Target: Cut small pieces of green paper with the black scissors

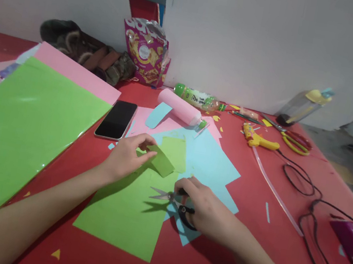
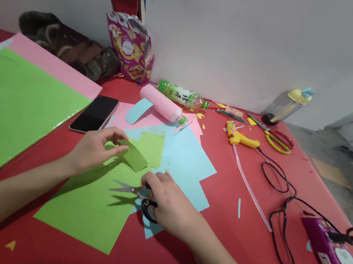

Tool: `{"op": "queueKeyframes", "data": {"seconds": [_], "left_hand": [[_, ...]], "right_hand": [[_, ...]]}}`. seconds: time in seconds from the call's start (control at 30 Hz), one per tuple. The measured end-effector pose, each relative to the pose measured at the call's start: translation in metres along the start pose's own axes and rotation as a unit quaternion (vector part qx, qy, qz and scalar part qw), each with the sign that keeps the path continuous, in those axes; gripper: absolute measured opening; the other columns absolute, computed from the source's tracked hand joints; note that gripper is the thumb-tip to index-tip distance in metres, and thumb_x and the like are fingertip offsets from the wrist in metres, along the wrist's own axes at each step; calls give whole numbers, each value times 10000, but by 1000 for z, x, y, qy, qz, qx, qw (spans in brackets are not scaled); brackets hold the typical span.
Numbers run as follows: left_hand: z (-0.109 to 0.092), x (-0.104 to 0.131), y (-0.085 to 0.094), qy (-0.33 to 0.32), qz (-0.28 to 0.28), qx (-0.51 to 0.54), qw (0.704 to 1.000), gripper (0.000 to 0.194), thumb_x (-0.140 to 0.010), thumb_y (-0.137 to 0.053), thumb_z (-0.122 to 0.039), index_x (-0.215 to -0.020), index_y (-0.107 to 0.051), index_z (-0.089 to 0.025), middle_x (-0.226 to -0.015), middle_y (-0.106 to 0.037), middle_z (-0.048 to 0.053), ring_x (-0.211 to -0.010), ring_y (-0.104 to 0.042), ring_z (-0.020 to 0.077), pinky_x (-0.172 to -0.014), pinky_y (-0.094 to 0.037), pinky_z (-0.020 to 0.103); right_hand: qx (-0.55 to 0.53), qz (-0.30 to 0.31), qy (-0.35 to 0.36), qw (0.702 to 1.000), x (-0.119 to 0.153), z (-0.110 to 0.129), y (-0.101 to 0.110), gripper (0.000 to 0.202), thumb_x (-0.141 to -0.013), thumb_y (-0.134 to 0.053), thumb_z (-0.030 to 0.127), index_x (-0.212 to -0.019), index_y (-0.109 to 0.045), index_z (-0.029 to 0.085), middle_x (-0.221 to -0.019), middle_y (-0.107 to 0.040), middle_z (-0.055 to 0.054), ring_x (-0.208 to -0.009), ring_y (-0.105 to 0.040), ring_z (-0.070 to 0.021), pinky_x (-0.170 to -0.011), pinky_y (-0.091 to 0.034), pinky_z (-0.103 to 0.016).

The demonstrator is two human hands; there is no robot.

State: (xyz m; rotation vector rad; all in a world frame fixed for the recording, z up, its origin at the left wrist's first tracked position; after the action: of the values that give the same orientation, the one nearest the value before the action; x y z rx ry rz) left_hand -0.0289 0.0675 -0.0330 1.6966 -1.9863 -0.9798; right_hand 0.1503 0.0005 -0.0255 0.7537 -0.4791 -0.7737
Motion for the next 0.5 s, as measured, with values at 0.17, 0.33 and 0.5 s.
{"op": "queueKeyframes", "data": {"seconds": [0.17,0.33,0.5], "left_hand": [[-3,0,1,-34,-23,-24,999,130,-727,-525,-250,-806,-540,-148,-755,-604,19,-685,-542,137,-648,-425,240],[-2,1,0,-46,-28,-29,998,111,-730,-526,-244,-792,-541,-153,-742,-610,16,-669,-545,138,-632,-426,242],[-4,4,2,-78,-72,-59,993,90,-728,-542,-244,-779,-543,-170,-752,-634,17,-691,-574,154,-647,-428,267]], "right_hand": [[3,0,6,1000,0,0,0,447,-514,-360,-54,-883,-422,190,-761,-475,-16,-658,-430,-133,-585,-335,-228],[7,4,6,1000,0,1,-1,430,-534,-373,-47,-898,-425,177,-770,-480,-26,-658,-429,-131,-582,-337,-225],[9,9,-2,1000,-1,0,-1,433,-522,-370,-38,-889,-428,184,-753,-479,-17,-635,-424,-125,-566,-339,-215]]}}
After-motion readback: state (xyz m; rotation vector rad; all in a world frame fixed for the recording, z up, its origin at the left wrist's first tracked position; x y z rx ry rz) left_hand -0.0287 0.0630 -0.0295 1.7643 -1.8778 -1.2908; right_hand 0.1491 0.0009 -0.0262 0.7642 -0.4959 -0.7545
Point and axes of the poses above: each hand's wrist, its own x-axis away from the middle knuckle, its own y-axis out of the back of the hand, z = x × y, the point moved 4 cm from there along -x, towards the middle knuckle
